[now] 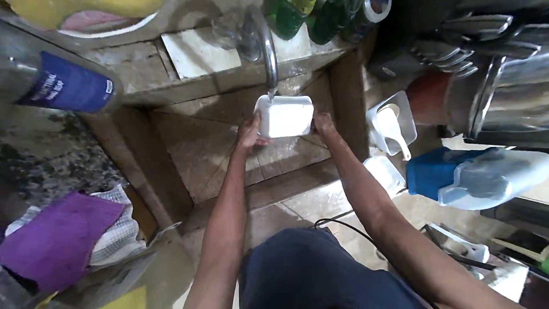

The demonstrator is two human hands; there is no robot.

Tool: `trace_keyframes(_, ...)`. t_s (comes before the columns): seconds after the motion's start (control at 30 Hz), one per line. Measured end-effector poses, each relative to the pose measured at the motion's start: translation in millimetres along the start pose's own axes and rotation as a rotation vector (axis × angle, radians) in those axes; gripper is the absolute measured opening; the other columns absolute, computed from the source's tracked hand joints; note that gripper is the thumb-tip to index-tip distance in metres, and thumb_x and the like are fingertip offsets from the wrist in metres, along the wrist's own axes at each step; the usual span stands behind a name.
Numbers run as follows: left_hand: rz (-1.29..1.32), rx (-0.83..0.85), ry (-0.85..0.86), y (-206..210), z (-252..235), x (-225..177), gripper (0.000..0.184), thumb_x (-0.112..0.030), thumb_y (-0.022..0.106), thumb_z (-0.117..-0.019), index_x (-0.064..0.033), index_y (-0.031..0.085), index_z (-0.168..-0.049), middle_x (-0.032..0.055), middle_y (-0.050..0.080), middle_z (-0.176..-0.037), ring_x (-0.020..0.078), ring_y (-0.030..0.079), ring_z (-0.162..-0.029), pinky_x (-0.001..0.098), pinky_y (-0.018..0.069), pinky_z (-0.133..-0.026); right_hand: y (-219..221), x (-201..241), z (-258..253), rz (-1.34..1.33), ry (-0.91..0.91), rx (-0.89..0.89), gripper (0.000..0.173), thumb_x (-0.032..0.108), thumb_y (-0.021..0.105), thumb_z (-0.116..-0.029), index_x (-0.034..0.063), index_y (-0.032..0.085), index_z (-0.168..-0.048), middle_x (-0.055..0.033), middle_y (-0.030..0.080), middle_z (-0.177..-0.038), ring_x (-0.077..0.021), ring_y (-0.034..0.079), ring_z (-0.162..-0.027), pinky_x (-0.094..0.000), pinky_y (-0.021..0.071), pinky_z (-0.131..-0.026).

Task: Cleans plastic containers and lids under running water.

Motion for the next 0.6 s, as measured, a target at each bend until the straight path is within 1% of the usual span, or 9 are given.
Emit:
trace_keyframes(0.07,0.002,0.059,0.046,0,8,-7,0.045,-0.039,0.042,-0.1113,-0.0045,0.054,-0.138,0.0212,0.072,-0.107,0.029,0.075,-0.069,0.0421,0.0657,-0.063,4,-2,-1,0.016,0.014,-0.052,0.053,0.048,0.041,-0.1094,0.004,0.071,-0.116,-0.0178,0.07,-0.104,-0.028,0.068,-0.09,-0.0495,0.0565,-0.082)
trace_keyframes(0.13,0.064,0.093,0.097,0,12,-12,0.038,-0.025,0.045,-0.1116,-0.0013,0.051,-0.141,0.0221,0.07,-0.112,0.0297,0.075,-0.071,0.0434,0.0662,-0.064,13,-5,-3,-0.078,-0.012,-0.047,0.045,0.04,0.045,-0.1097,0.0015,0.069,-0.118,-0.0195,0.068,-0.113,-0.0291,0.067,-0.099,-0.0495,0.0557,-0.087)
trace_keyframes(0.17,0.101,0.095,0.104,-1,14,-14,0.038,-0.021,0.046,-0.1111,-0.0017,0.048,-0.143,0.0217,0.068,-0.115,0.0296,0.075,-0.073,0.0433,0.0664,-0.065,19,-7,-6,-0.139,-0.022,-0.033,0.042,0.036,0.048,-0.1089,0.0006,0.068,-0.118,-0.0194,0.068,-0.113,-0.0287,0.066,-0.099,-0.049,0.0549,-0.086)
trace_keyframes(0.2,0.132,0.089,0.102,-2,14,-15,0.04,-0.02,0.047,-0.1107,-0.0027,0.046,-0.146,0.0214,0.067,-0.118,0.0295,0.075,-0.074,0.0434,0.0663,-0.065,25,-11,-10,-0.207,-0.004,-0.001,0.04,0.036,0.049,-0.1081,0.0024,0.067,-0.12,-0.0174,0.067,-0.111,-0.0271,0.066,-0.096,-0.0472,0.0562,-0.081)
trace_keyframes(0.3,0.174,0.032,0.083,-12,8,-11,0.04,-0.024,0.047,-0.1108,-0.0022,0.047,-0.144,0.0186,0.068,-0.109,0.0269,0.073,-0.071,0.041,0.0654,-0.064,38,-8,-9,-0.341,0.087,0.076,0.039,0.038,0.052,-0.1062,0.0077,0.065,-0.127,-0.0149,0.068,-0.116,-0.0281,0.068,-0.1,-0.0478,0.059,-0.081)
trace_keyframes(0.37,0.205,-0.033,0.03,-24,4,-2,0.038,-0.031,0.047,-0.1106,-0.0041,0.052,-0.137,0.016,0.071,-0.1,0.0242,0.073,-0.069,0.0375,0.0638,-0.062,40,5,0,-0.306,0.086,0.089,0.036,0.037,0.054,-0.1054,0.0093,0.066,-0.125,-0.013,0.068,-0.111,-0.0248,0.067,-0.091,-0.0433,0.0584,-0.075)
trace_keyframes(0.47,0.286,-0.092,-0.016,-42,2,17,0.034,-0.027,0.044,-0.1109,-0.0035,0.055,-0.132,0.0132,0.07,-0.102,0.0215,0.072,-0.072,0.0358,0.0632,-0.065,45,29,11,-0.261,0.022,0.125,0.036,0.038,0.057,-0.1047,0.0084,0.068,-0.122,-0.0104,0.069,-0.096,-0.0178,0.065,-0.069,-0.034,0.0575,-0.059)
trace_keyframes(0.53,0.348,-0.123,-0.035,-50,5,31,0.031,-0.021,0.041,-0.111,-0.0028,0.054,-0.133,0.0127,0.068,-0.104,0.0206,0.071,-0.075,0.0359,0.0631,-0.068,51,51,26,-0.263,-0.035,0.133,0.036,0.035,0.057,-0.1055,0.0049,0.068,-0.122,-0.0114,0.07,-0.091,-0.0173,0.066,-0.063,-0.0334,0.0585,-0.056)
trace_keyframes(0.6,0.393,-0.164,-0.075,-56,11,43,0.031,-0.02,0.04,-0.111,-0.0041,0.05,-0.135,0.0121,0.066,-0.106,0.0197,0.07,-0.077,0.0353,0.0623,-0.07,60,71,43,-0.282,-0.071,0.141,0.035,0.034,0.055,-0.1065,0.0026,0.066,-0.117,-0.0105,0.068,-0.084,-0.0166,0.064,-0.059,-0.0334,0.0584,-0.054)
Point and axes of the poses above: each hand's wrist, its own z-axis away from the middle knuckle, its own y-axis out of the palm, x = y × z, the point moved 9 cm from there along -z, towards the middle knuckle
